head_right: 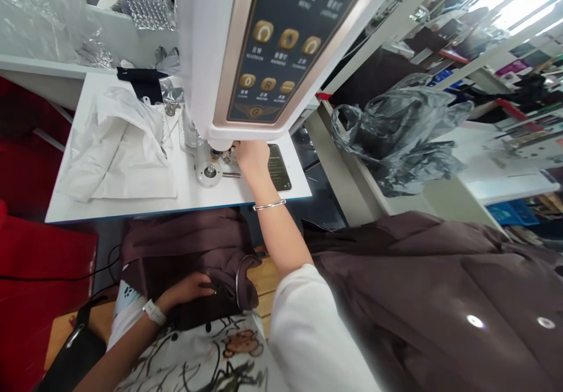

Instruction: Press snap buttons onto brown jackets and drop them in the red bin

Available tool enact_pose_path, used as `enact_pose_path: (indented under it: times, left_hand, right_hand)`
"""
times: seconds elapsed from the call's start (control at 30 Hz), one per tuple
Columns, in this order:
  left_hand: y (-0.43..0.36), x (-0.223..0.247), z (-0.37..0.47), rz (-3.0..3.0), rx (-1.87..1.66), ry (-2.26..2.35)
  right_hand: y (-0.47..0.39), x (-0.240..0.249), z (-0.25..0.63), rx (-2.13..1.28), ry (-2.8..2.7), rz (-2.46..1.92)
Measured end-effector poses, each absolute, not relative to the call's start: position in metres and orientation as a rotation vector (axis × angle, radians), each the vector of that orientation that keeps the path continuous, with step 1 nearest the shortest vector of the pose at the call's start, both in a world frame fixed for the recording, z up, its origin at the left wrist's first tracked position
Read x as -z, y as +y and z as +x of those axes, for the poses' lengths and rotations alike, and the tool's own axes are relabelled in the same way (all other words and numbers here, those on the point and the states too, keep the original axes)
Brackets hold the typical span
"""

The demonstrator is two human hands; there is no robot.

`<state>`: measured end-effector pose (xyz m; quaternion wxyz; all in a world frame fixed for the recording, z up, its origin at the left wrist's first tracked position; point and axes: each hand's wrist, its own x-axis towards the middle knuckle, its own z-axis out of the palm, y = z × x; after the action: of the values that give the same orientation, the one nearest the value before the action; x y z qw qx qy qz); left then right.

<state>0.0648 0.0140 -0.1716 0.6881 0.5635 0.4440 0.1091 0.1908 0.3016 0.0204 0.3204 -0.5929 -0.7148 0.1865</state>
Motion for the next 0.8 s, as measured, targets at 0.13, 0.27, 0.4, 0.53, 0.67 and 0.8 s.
enact_pose_path:
  times: [0.13,0.27,0.4,0.53,0.67,0.8]
  left_hand:
    - [0.015,0.171,0.065,1.249,-0.218,0.993]
    - [0.016,0.168,0.066,1.255,-0.220,0.982]
    - [0.015,0.168,0.065,1.253,-0.227,0.975]
    - [0.015,0.170,0.065,1.262,-0.220,0.981]
    - [0.014,0.168,0.068,1.290,-0.224,1.002]
    - [0.013,0.143,0.061,1.320,-0.282,1.039]
  right_hand:
    - [0.289,-0.034,0.193,-0.240,-1.884,-1.698]
    - [0.266,-0.040,0.189,-0.439,-1.911,-1.456]
    - [0.244,-0.029,0.182,-0.790,-1.866,-1.271]
    - [0.242,-0.015,0.176,-0.996,-1.787,-1.168]
    - [0.246,-0.012,0.178,-1.035,-1.767,-1.130]
    - [0.227,-0.021,0.191,-0.961,-1.723,-1.079]
